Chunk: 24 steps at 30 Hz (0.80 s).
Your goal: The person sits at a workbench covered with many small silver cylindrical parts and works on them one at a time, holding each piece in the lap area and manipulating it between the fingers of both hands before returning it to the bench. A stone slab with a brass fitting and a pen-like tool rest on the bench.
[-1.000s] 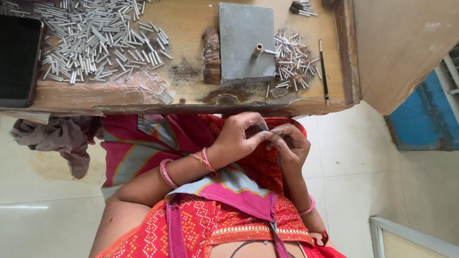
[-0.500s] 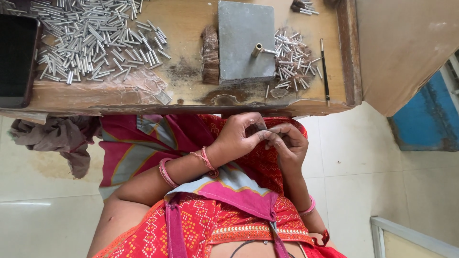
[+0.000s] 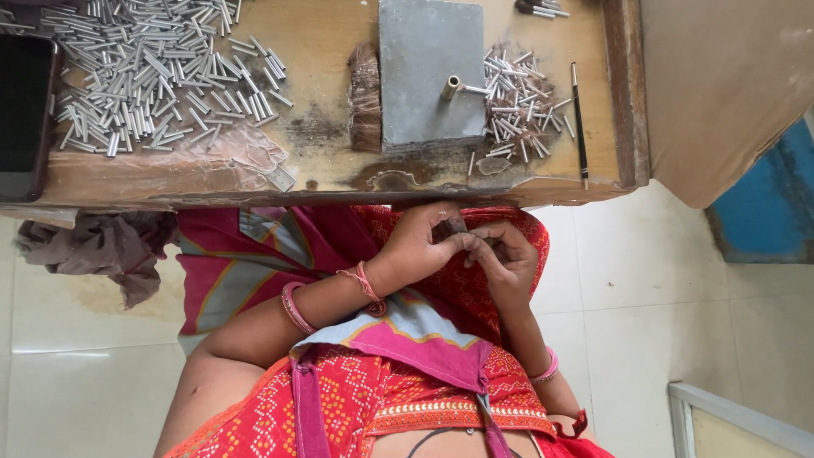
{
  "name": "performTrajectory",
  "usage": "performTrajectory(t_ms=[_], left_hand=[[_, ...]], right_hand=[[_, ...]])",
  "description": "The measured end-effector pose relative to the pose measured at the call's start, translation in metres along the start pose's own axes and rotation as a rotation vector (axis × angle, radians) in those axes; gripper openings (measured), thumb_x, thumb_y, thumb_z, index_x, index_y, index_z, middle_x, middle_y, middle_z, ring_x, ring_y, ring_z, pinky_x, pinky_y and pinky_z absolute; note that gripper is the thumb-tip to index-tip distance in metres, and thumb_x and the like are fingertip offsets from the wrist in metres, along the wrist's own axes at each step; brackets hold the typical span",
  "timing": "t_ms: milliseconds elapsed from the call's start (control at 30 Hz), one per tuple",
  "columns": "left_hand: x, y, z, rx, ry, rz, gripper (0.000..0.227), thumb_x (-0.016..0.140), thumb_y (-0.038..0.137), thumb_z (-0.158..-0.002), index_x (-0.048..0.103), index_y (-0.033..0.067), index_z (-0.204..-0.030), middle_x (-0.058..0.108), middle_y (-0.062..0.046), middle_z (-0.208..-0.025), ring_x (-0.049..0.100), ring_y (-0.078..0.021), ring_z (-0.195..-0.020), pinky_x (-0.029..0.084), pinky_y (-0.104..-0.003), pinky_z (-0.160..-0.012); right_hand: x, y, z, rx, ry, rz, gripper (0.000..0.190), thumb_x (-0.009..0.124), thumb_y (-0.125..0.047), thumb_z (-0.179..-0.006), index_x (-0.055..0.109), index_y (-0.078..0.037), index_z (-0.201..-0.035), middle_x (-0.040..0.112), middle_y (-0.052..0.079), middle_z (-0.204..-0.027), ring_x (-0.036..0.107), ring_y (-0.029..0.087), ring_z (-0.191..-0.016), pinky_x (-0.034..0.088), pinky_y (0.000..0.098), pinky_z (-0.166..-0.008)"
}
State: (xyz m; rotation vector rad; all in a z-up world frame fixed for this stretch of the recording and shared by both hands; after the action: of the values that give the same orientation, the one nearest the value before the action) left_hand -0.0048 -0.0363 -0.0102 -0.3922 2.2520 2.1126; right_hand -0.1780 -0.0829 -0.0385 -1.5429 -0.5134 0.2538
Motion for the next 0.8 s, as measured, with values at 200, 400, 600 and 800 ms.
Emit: performTrajectory(t_ms=[200,400,600,800], left_hand=[[0.004,-0.014,-0.002,-0.007,-0.008,0.006,0.018,0.078,0.017,-0.087,0.067,0.0036,-0.085,0.068,-0.009,-0.076,0.063,-0.0146,-0.068,0.051,-0.032,-0.065],[0.005,-0.016,-0.001,-0.022,-0.014,0.007,0.016,0.077,0.017,-0.088,0.068,0.0043,-0.085,0.068,-0.008,-0.075,0.061,-0.0136,-0.069,0.051,-0.031,-0.066],[0.005,-0.015,-0.001,-0.059,-0.022,0.0,0.015,0.077,0.015,-0.088,0.067,0.0037,-0.085,0.068,-0.007,-0.075,0.06,-0.0118,-0.069,0.051,-0.03,-0.067],[0.009,-0.02,0.001,-0.058,-0.014,0.161,0.012,0.074,0.011,-0.091,0.067,0.0029,-0.087,0.067,-0.001,-0.078,0.058,-0.0062,-0.076,0.051,-0.027,-0.071]], right_hand=[[-0.006,0.018,-0.002,0.025,0.005,-0.002,0.004,0.065,0.004,-0.099,0.065,0.004,-0.104,0.071,0.009,-0.096,0.066,0.011,-0.077,0.056,0.0254,-0.069],[-0.006,0.021,-0.004,0.041,-0.016,-0.007,0.005,0.066,0.003,-0.099,0.065,0.004,-0.104,0.07,0.008,-0.095,0.065,0.01,-0.076,0.057,0.0254,-0.069],[-0.005,0.02,-0.006,0.068,-0.039,-0.018,0.005,0.066,0.003,-0.098,0.064,0.003,-0.102,0.07,0.008,-0.095,0.065,0.01,-0.076,0.056,0.0247,-0.07],[-0.005,0.016,-0.006,0.06,-0.012,-0.043,0.005,0.069,0.003,-0.098,0.066,0.003,-0.101,0.071,0.007,-0.092,0.064,0.01,-0.075,0.056,0.0249,-0.068]])
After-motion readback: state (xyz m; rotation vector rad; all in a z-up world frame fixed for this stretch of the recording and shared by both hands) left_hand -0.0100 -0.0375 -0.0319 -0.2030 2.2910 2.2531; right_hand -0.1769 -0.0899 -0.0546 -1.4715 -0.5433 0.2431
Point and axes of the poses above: each hand's wrist, its own z-axis away from the middle knuckle, its own x-axis out of the palm, y = z × x, the point moved 3 cm from there along -z, towards the middle knuckle
